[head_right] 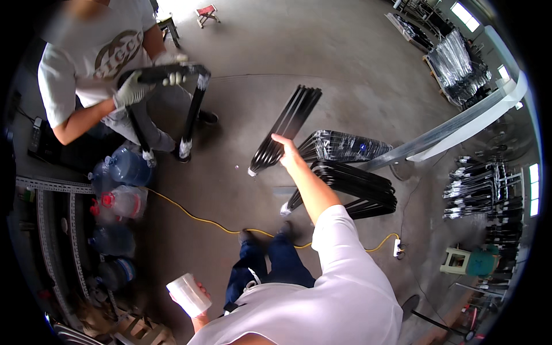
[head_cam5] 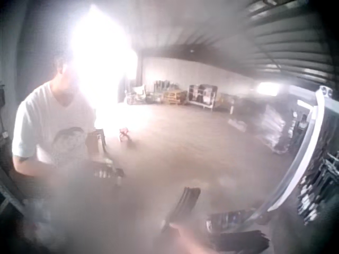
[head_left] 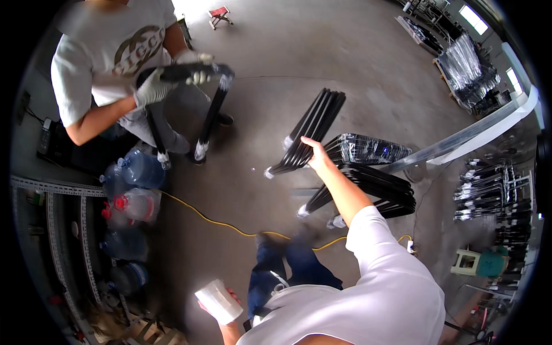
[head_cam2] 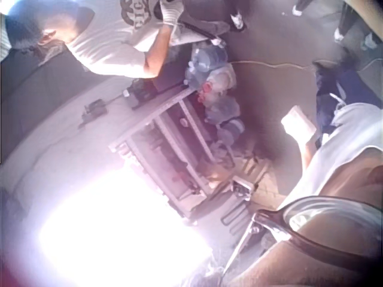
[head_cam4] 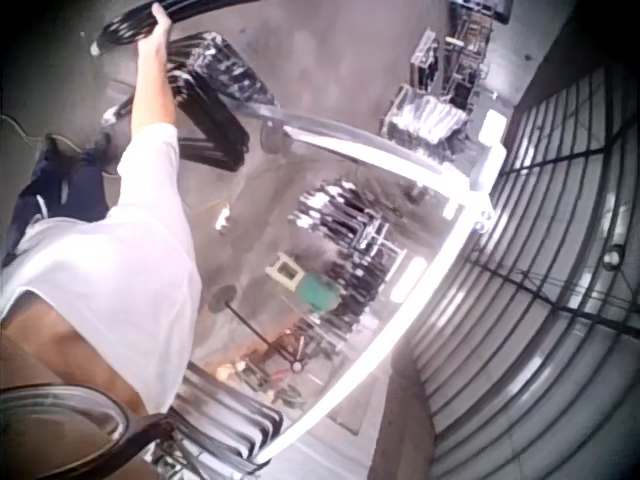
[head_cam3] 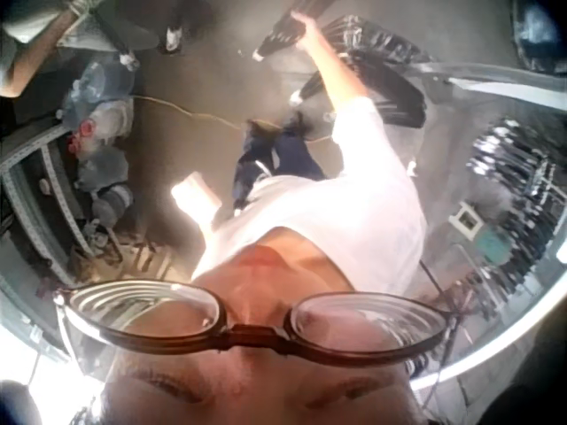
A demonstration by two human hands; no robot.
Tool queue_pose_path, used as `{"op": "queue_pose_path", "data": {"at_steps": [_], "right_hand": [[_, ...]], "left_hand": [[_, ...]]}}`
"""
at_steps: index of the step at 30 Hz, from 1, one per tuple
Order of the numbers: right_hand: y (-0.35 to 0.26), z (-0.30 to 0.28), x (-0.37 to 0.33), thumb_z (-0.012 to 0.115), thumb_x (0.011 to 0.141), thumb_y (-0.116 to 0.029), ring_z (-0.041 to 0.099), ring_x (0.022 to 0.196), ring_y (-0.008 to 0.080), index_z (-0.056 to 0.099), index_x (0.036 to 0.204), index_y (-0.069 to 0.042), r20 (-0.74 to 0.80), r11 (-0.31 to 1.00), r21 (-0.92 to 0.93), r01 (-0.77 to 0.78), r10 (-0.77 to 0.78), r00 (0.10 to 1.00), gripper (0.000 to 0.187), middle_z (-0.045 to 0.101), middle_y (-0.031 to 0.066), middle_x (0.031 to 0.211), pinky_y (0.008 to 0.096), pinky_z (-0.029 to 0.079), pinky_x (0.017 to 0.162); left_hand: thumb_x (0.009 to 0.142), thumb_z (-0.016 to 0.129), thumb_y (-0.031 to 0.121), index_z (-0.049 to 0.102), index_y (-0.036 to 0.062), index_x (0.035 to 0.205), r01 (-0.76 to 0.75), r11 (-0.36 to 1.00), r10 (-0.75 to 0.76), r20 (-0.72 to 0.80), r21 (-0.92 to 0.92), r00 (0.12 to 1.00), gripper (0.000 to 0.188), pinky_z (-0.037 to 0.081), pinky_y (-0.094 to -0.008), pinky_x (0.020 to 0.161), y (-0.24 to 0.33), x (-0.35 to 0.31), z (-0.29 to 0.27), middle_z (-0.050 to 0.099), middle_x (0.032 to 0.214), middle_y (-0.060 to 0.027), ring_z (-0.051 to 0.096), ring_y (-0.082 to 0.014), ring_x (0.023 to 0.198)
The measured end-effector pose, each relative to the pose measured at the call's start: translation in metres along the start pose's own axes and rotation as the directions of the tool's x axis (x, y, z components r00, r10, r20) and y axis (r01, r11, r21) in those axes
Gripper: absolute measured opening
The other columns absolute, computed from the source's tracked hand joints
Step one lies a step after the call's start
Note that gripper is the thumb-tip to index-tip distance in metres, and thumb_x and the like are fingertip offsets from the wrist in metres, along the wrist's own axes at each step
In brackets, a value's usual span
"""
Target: The person wraps a roll of clear plastic film around a bundle of black cables. They rotate the bundle and pull the film to secure it, then tear the film off the roll. The person repeats this wrapping process on multiple bundles of cables in a warehouse setting.
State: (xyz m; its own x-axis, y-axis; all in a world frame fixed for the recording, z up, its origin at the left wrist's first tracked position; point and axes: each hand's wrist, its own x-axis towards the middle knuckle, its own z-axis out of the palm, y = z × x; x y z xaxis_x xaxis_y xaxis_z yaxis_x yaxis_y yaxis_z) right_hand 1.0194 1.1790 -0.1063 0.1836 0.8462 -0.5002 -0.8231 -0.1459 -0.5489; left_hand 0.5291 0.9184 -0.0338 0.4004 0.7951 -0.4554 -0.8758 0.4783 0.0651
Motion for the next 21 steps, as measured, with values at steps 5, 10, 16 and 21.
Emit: {"op": "queue_pose_path", "data": {"at_steps": [5,10,16,21], "right_hand": [[0.001,0.046,-0.075,0.064,0.068,-0.010,0.060,0.074,0.0217,0.058,0.085,-0.003,0.024,0.990,-0.131,-0.045,0.048,0.999,0.020,0.062,0.0085,0.079,0.0351,0.049,0.067],[0.010,0.051,-0.146,0.063,0.067,-0.011,0.060,0.060,0.0218,0.059,0.083,0.000,-0.132,0.950,-0.307,-0.067,0.027,0.991,0.020,0.061,0.0101,0.073,0.0349,0.051,0.055],[0.081,0.047,-0.232,0.065,0.064,-0.007,0.060,0.059,0.0210,0.060,0.086,0.002,-0.289,0.920,-0.337,-0.202,0.104,0.952,0.024,0.061,0.0101,0.071,0.0345,0.050,0.056],[0.142,0.020,-0.295,0.067,0.064,-0.009,0.060,0.064,0.0176,0.062,0.090,0.001,-0.167,0.879,-0.460,-0.124,0.052,0.985,0.029,0.063,0.0084,0.074,0.0290,0.048,0.061]], "left_hand": [[0.072,0.036,0.069,0.038,-0.0047,0.123,0.088,0.994,-0.084,0.062,-0.063,0.995,0.090,0.046,-0.0528,0.079,0.003,0.031,0.004,0.050,0.111,-0.0288,0.056,-0.0402,0.093],[0.073,0.039,0.068,0.040,0.0000,0.123,0.313,0.945,-0.318,0.043,0.091,0.947,0.085,0.027,-0.0503,0.100,0.002,0.054,0.024,0.032,0.131,-0.0272,0.035,-0.0386,0.121],[0.082,0.040,0.045,0.047,-0.0024,0.116,0.186,0.783,-0.286,0.078,0.594,0.955,0.058,0.041,-0.0416,0.089,-0.024,0.113,0.053,0.046,0.120,-0.0233,0.049,-0.0365,0.106],[0.081,0.038,0.050,0.040,-0.0029,0.123,0.513,0.662,-0.685,0.164,0.546,0.710,0.068,0.040,-0.0505,0.090,-0.041,0.154,0.091,0.047,0.118,-0.0254,0.051,-0.0406,0.103]]}}
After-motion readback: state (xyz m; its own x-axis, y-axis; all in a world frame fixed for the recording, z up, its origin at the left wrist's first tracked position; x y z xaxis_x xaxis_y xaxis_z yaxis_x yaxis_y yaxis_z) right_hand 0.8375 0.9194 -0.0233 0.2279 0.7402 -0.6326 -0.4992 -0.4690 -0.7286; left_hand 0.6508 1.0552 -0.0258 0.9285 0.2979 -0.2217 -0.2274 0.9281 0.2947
